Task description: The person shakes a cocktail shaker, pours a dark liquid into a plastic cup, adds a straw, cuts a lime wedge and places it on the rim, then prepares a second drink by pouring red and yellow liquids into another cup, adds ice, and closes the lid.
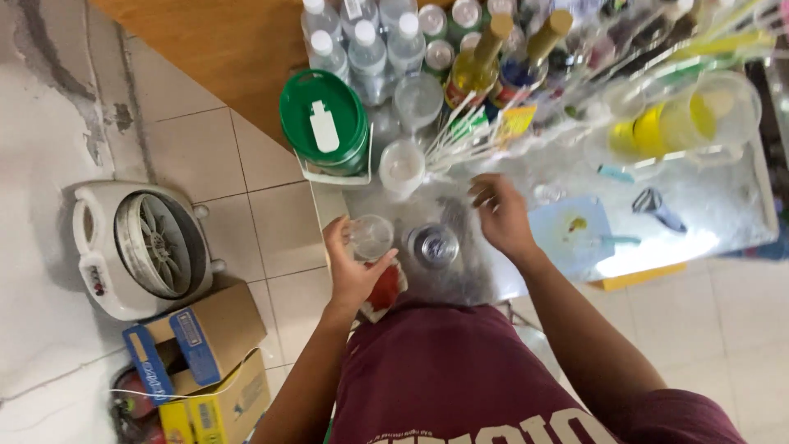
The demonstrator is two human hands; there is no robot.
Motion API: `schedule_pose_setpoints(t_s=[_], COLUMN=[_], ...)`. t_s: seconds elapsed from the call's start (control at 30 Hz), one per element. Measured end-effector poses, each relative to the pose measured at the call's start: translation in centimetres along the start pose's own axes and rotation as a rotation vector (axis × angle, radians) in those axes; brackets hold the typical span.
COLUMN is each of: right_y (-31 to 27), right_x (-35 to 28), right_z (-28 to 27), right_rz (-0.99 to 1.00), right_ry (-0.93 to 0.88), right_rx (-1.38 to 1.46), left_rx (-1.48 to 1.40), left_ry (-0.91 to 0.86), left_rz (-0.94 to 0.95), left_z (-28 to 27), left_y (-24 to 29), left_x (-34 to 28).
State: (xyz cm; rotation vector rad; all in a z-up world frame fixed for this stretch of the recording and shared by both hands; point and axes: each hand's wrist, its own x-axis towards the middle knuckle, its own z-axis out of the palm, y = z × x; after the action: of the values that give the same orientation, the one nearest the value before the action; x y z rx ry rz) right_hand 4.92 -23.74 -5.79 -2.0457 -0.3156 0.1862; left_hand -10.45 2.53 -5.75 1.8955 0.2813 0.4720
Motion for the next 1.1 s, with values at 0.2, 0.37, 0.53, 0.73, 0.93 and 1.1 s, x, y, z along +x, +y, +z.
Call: schedule_pose_setpoints(t_s=[0.2, 0.37, 0.53, 0.73, 0.93, 1.1], right_y=[1.6, -1.3, -4.2, -8.9, -9.4, -9.6], right_x=[-6.2, -6.6, -4.9, -3.2, -1.7, 0.0], right_z=[4.0, 9.1, 7.7, 0.1, -8.3, -14.7], right_rz=[-0.059, 0.041, 0.069, -0.065, -0.401, -0.513], right_ry=[-0.374, -0.073, 0.116, 0.227, 0.406, 0.407], right_rx=[0.153, 0.343, 0.46, 0.25, -0.123, -0.285], left_rx=[-0.05, -0.113, -0.226, -0.408, -0.434, -0.563], left_ry=[-0.163, -0.258, -0.217, -0.145, -0.211, -0.2], left_rz=[0.132, 0.247, 0.314, 0.259, 0.372, 0.441], left_z=[-0.2, 0.2, 1.0, 3.6, 8.9, 14.2], left_y=[-0.3, 0.6, 3.2, 6.1, 9.8, 14.1], left_x=[1.3, 2.9, 4.8, 5.8, 6.3, 6.6])
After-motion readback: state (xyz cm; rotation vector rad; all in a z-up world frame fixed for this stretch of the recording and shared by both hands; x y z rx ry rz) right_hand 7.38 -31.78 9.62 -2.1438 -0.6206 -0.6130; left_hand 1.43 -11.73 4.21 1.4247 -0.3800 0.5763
